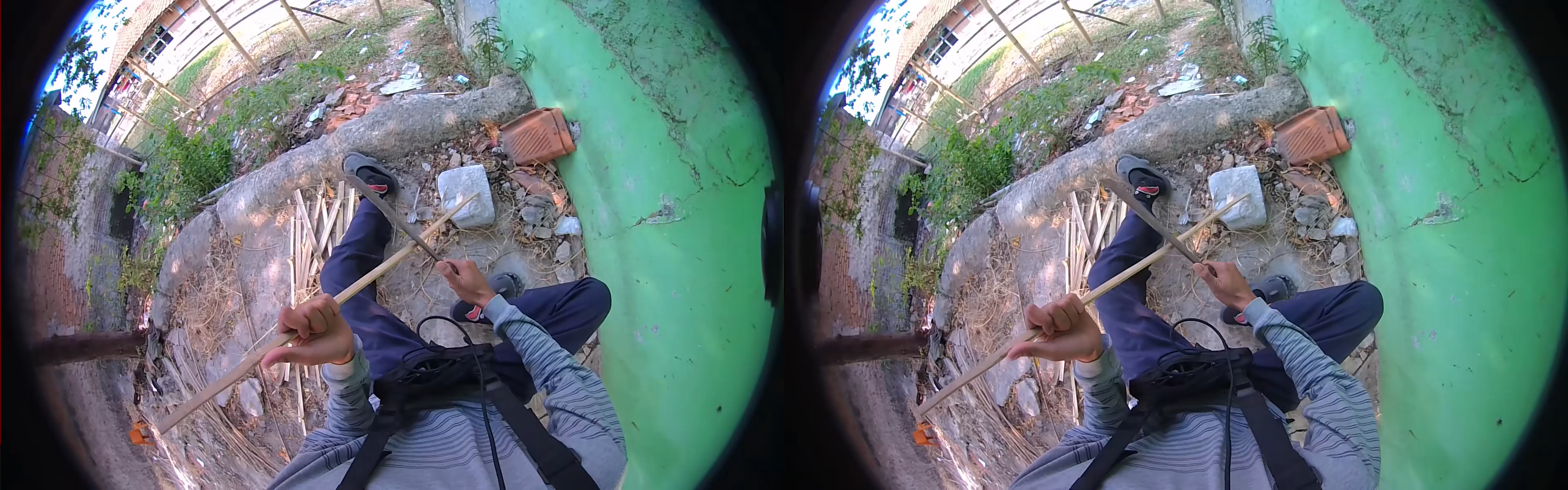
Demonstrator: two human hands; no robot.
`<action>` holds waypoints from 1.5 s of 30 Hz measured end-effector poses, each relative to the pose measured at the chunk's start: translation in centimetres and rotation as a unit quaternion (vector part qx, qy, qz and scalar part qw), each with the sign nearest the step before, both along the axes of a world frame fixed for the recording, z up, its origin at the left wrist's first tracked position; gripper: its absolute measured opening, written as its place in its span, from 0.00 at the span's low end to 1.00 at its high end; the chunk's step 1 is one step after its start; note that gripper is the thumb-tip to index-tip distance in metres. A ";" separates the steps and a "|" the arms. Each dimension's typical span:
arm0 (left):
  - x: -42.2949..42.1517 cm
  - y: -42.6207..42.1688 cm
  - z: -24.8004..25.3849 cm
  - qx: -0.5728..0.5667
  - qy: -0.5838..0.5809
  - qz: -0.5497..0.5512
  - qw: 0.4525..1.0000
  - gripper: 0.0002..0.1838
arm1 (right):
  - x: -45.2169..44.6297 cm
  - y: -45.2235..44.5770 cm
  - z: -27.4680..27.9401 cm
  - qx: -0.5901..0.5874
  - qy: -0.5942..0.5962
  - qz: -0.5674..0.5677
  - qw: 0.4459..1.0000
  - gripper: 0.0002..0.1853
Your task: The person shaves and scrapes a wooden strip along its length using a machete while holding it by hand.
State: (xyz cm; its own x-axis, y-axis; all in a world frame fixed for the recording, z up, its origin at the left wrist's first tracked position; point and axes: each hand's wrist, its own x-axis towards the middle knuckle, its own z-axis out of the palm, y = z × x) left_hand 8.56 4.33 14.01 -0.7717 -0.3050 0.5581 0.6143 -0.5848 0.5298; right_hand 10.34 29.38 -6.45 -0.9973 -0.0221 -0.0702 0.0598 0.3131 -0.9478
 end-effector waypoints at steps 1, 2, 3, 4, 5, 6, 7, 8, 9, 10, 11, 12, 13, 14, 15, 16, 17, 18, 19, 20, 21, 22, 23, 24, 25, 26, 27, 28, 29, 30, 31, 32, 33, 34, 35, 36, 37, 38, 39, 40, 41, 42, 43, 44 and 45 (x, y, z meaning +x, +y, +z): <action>-0.1 -0.5 -0.4 0.015 -0.004 -0.003 1.000 0.40 | -0.6 1.3 -3.4 0.000 0.004 0.000 1.000 0.40; -0.1 -0.9 -0.6 0.030 -0.010 -0.006 0.999 0.41 | -1.1 2.9 -6.8 0.019 -0.040 -0.036 0.998 0.40; 0.1 -1.1 -0.7 0.032 -0.009 -0.005 0.999 0.41 | -1.4 3.4 -6.1 0.038 -0.085 -0.072 0.993 0.40; 0.1 -1.2 -0.8 0.020 -0.008 -0.003 1.000 0.40 | -1.3 3.6 -5.4 0.049 0.001 -0.085 0.995 0.41; 0.1 -1.2 -0.9 0.009 -0.006 -0.001 1.000 0.39 | -1.9 3.5 -4.9 0.052 0.003 -0.086 0.995 0.41; 0.1 -1.0 -0.7 0.010 -0.008 -0.004 1.000 0.39 | -1.9 3.3 -5.0 0.072 -0.012 -0.071 0.995 0.39; 0.1 -1.0 -0.5 0.011 -0.012 0.002 1.000 0.39 | -1.7 3.0 -5.1 0.090 -0.028 -0.056 0.994 0.37; -0.1 -0.9 -0.3 0.014 -0.012 0.009 1.000 0.39 | -1.4 2.5 -5.2 0.091 -0.028 -0.057 0.994 0.37; -0.2 -0.7 -0.1 0.015 -0.012 0.011 1.000 0.39 | -0.9 1.8 -4.2 0.053 -0.025 -0.038 0.998 0.39; -0.2 -0.5 0.0 0.013 -0.008 0.009 1.000 0.39 | -0.5 1.4 -3.3 0.014 -0.022 -0.020 0.999 0.40; -0.2 -0.4 0.0 0.010 -0.005 0.007 1.000 0.39 | -0.3 1.4 -2.4 0.014 -0.024 -0.019 0.999 0.40; -0.3 -0.3 -0.1 0.007 -0.007 0.006 1.000 0.39 | -0.1 1.4 -1.5 0.026 -0.012 0.005 1.000 0.40; -0.4 -0.3 -0.1 0.017 -0.009 0.008 1.000 0.40 | 0.0 1.2 -1.1 0.037 0.001 0.028 0.999 0.40; -0.4 -0.4 -0.2 0.027 -0.011 0.010 1.000 0.41 | -0.1 1.4 -2.1 0.034 0.000 0.027 0.999 0.40; -0.5 -0.6 -0.3 0.027 -0.009 0.009 1.000 0.41 | -0.5 2.3 -4.4 0.048 -0.004 -0.019 0.999 0.38; -0.6 -0.9 -0.5 0.024 -0.014 0.010 1.000 0.41 | -1.1 3.3 -6.7 0.062 -0.007 -0.065 0.996 0.35; -0.6 -1.1 -0.7 0.022 -0.019 0.012 1.000 0.41 | -1.6 4.4 -8.5 0.063 -0.003 -0.064 0.996 0.35; -0.5 -1.2 -0.8 0.023 -0.016 0.013 1.000 0.41 | -2.2 5.2 -8.9 0.093 0.002 -0.094 0.991 0.36; -0.4 -1.4 -0.9 0.012 -0.014 0.013 1.000 0.40 | -2.5 5.5 -9.4 0.122 0.006 -0.126 0.984 0.37; -0.5 -1.4 -1.0 0.001 -0.012 0.013 1.000 0.40 | -2.6 5.6 -10.0 0.115 -0.020 -0.134 0.984 0.38; -0.6 -1.4 -0.8 0.002 -0.012 0.011 1.000 0.40 | -2.4 5.4 -9.5 0.116 -0.021 -0.135 0.984 0.38; -0.5 -1.6 -0.6 0.012 -0.018 0.010 1.000 0.40 | -1.7 5.1 -9.1 0.104 -0.052 -0.121 0.986 0.39; -0.7 -1.6 -0.4 0.024 -0.019 0.011 0.999 0.40 | -1.7 4.9 -8.6 0.092 -0.079 -0.107 0.987 0.41; -0.9 -1.4 -0.3 0.026 -0.017 0.011 0.999 0.40 | -1.6 4.6 -8.2 0.094 -0.077 -0.106 0.987 0.41; -0.8 -1.3 -0.3 0.017 -0.015 0.012 1.000 0.40 | -1.0 4.0 -7.8 0.083 -0.062 -0.078 0.991 0.40; -0.8 -1.0 -0.3 0.008 -0.015 0.011 1.000 0.40 | -0.5 3.6 -7.6 0.072 -0.048 -0.051 0.995 0.39; -0.7 -0.8 -0.3 0.007 -0.018 0.010 1.000 0.40 | -0.1 3.5 -6.5 0.071 -0.051 -0.052 0.995 0.39; -0.7 -0.6 -0.1 0.002 -0.015 0.007 1.000 0.40 | 0.3 3.3 -5.2 0.054 -0.052 -0.034 0.997 0.39; -0.8 -0.5 0.1 -0.002 -0.010 0.005 1.000 0.40 | 0.3 3.1 -4.1 0.036 -0.050 -0.014 0.998 0.39; -0.7 -0.5 0.1 -0.004 -0.010 0.005 1.000 0.40 | 0.2 3.3 -4.8 0.034 -0.051 -0.014 0.998 0.39; -0.6 -0.5 0.2 -0.007 -0.012 0.006 1.000 0.40 | -0.2 4.1 -7.0 0.076 -0.021 -0.060 0.995 0.38; -0.7 -0.4 0.3 -0.008 -0.012 0.007 1.000 0.40 | -0.7 5.3 -9.4 0.119 0.010 -0.107 0.987 0.38; -0.7 -0.4 0.3 -0.006 -0.008 0.007 1.000 0.40 | -1.3 6.8 -12.1 0.121 0.015 -0.107 0.987 0.38; -0.6 -0.5 0.2 -0.004 -0.015 0.010 1.000 0.40 | -1.7 8.3 -15.0 0.131 -0.034 -0.154 0.979 0.38; -0.6 -0.7 0.1 -0.004 -0.022 0.012 1.000 0.40 | -2.0 8.9 -16.4 0.139 -0.083 -0.200 0.966 0.38; -0.5 -0.8 0.0 -0.003 -0.018 0.012 1.000 0.40 | -2.0 9.0 -15.6 0.139 -0.079 -0.201 0.966 0.38; -0.3 -0.7 -0.1 -0.010 -0.012 0.010 1.000 0.40 | -1.6 9.2 -14.4 0.072 -0.143 -0.193 0.968 0.38; -0.2 -0.6 -0.3 -0.017 -0.006 0.008 1.000 0.40 | -1.2 9.1 -13.2 0.004 -0.207 -0.184 0.961 0.38; -0.2 -0.5 -0.3 -0.016 -0.007 0.008 1.000 0.40 | -0.9 9.0 -13.2 0.005 -0.208 -0.184 0.960 0.38; -0.2 -0.4 -0.3 -0.013 0.002 0.001 1.000 0.40 | -0.5 8.7 -13.1 -0.035 -0.213 -0.190 0.958 0.38; -0.3 -0.4 -0.3 -0.010 0.013 -0.005 1.000 0.41 | -0.3 8.5 -13.0 -0.076 -0.217 -0.195 0.953 0.37; -0.4 -0.4 -0.3 -0.010 0.013 -0.005 1.000 0.41 | -0.1 8.5 -13.6 -0.077 -0.217 -0.195 0.954 0.37; -0.5 -0.4 -0.2 -0.016 0.016 -0.009 1.000 0.41 | 0.2 8.4 -14.1 -0.018 -0.201 -0.185 0.962 0.36; -0.5 -0.4 -0.1 -0.022 0.019 -0.015 0.999 0.41 | 0.7 8.3 -14.6 0.040 -0.185 -0.176 0.966 0.35; -0.6 -0.4 0.0 -0.023 0.020 -0.017 0.999 0.41 | 1.3 8.0 -14.0 0.039 -0.185 -0.178 0.966 0.35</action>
State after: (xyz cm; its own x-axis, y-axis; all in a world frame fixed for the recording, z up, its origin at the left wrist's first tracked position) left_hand 8.00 3.93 13.99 -0.7579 -0.2522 0.6016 0.6158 -0.5810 0.5322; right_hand 11.62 37.38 -20.43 -0.8475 0.3370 -0.4102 0.5061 0.2801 -0.8157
